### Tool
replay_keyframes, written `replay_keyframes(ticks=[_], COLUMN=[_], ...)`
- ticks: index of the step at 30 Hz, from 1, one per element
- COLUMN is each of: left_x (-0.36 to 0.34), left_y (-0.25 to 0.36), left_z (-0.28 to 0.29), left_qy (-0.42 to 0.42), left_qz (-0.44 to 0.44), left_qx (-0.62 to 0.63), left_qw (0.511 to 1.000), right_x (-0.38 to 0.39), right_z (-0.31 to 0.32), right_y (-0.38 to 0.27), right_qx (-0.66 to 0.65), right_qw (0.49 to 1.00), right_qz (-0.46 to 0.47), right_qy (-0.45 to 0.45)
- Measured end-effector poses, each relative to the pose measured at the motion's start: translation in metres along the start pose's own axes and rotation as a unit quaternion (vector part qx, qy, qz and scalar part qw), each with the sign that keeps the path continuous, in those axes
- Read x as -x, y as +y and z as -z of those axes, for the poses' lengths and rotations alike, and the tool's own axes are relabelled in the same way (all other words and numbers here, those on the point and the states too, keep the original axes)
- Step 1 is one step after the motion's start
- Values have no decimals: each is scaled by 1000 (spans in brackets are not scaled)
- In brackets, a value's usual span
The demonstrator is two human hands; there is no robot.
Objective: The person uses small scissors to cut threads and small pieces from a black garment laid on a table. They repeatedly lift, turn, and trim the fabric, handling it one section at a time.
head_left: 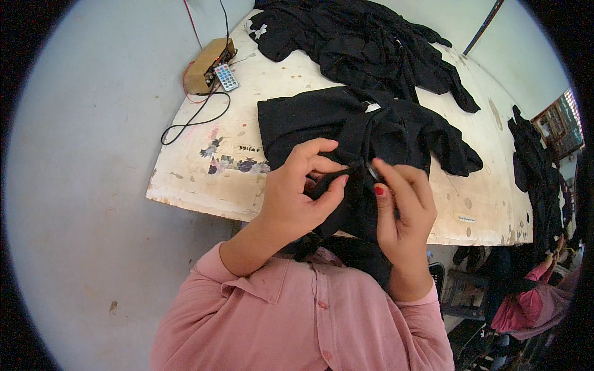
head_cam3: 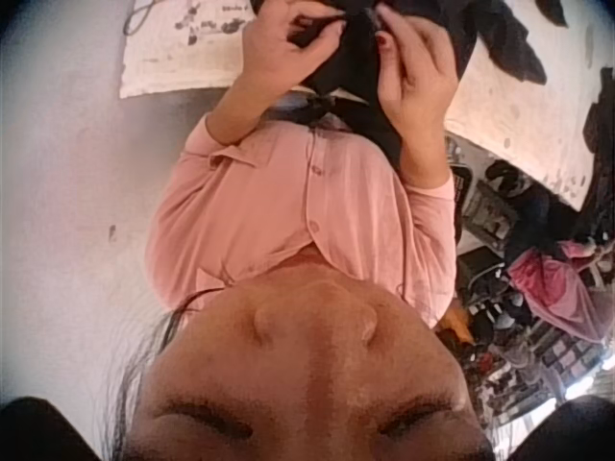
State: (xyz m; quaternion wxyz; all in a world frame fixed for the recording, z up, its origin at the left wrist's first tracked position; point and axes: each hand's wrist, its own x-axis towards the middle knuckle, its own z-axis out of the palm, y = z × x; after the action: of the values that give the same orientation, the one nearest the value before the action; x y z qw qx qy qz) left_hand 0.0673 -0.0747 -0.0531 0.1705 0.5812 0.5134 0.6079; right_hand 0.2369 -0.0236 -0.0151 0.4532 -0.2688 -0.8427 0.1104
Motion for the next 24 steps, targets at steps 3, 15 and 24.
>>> replay_keyframes(ticks=[3,15,24], left_x=[-1,-15,-9], left_y=[-7,-15,-10], left_z=[-1,12,18], left_qy=[7,-70,-183], left_qz=[49,-60,137], left_qx=[96,5,407], left_qw=[994,996,884], right_x=[8,16,7], right_z=[-8,-29,-24], right_y=[1,2,1], right_qx=[-58,-476,-621], right_qw=[997,844,696], right_qz=[5,-248,-357], right_qy=[42,-14,42])
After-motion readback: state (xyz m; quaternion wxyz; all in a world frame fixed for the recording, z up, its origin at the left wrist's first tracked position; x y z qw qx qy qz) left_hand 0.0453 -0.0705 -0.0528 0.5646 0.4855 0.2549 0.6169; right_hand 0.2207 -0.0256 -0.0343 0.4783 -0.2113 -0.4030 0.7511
